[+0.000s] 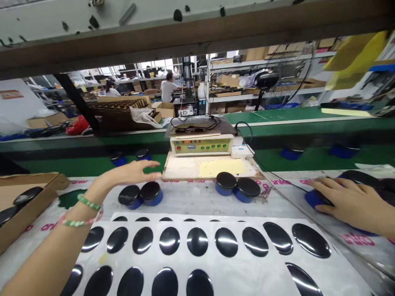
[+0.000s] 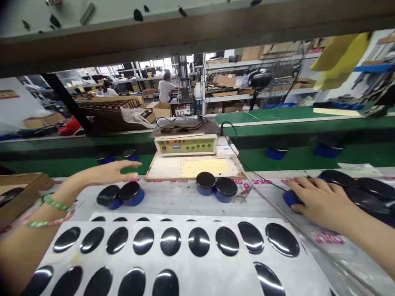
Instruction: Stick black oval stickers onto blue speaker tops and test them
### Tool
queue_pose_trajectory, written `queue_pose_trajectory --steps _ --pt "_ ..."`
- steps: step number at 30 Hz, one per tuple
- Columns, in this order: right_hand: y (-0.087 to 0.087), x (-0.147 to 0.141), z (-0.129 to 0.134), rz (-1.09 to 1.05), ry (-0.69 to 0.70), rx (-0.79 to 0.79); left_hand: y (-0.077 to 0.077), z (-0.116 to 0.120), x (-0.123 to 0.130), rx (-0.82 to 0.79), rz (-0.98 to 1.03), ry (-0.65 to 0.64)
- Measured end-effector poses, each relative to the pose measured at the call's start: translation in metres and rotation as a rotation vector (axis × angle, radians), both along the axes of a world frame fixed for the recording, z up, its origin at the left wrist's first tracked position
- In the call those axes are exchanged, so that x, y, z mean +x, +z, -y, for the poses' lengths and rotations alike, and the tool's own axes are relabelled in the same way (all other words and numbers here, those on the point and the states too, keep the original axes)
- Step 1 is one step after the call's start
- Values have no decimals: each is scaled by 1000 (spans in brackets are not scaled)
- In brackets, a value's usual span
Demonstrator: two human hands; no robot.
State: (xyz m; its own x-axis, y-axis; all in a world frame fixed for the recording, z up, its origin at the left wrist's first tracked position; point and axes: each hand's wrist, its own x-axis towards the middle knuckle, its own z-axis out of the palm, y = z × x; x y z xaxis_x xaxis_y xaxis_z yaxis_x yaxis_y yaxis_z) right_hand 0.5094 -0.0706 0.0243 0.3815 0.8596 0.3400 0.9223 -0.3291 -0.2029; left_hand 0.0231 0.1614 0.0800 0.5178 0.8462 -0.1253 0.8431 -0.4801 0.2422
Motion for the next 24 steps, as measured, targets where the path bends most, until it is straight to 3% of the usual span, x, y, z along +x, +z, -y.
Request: queue_pose_trajectory --steps 2,4,7,9,12,14,17,20,24 --pt "-3 -34 9 -18 155 -76 -6 31 -2 -38 0 -83" --pt "-2 -83 20 -186 515 -230 -16 60 2 11 33 -107" --pt "-2 -166 34 -326 895 -370 -33 104 19 144 118 -96" --pt "-8 -212 37 -292 1058 -400 -46 137 32 209 208 -115" --pt "-21 -254 32 -237 1103 -429 -72 183 48 241 420 -71" --pt "-29 -267 25 -220 1082 -476 -89 202 51 191 578 119" --pt "-33 -271 16 -254 1064 -558 -104 213 47 -2 748 407" --pt "-27 -267 16 -247 1117 -515 -104 211 41 -144 771 451" --pt "-14 -250 27 -113 1229 -284 -98 209 38 -173 787 442"
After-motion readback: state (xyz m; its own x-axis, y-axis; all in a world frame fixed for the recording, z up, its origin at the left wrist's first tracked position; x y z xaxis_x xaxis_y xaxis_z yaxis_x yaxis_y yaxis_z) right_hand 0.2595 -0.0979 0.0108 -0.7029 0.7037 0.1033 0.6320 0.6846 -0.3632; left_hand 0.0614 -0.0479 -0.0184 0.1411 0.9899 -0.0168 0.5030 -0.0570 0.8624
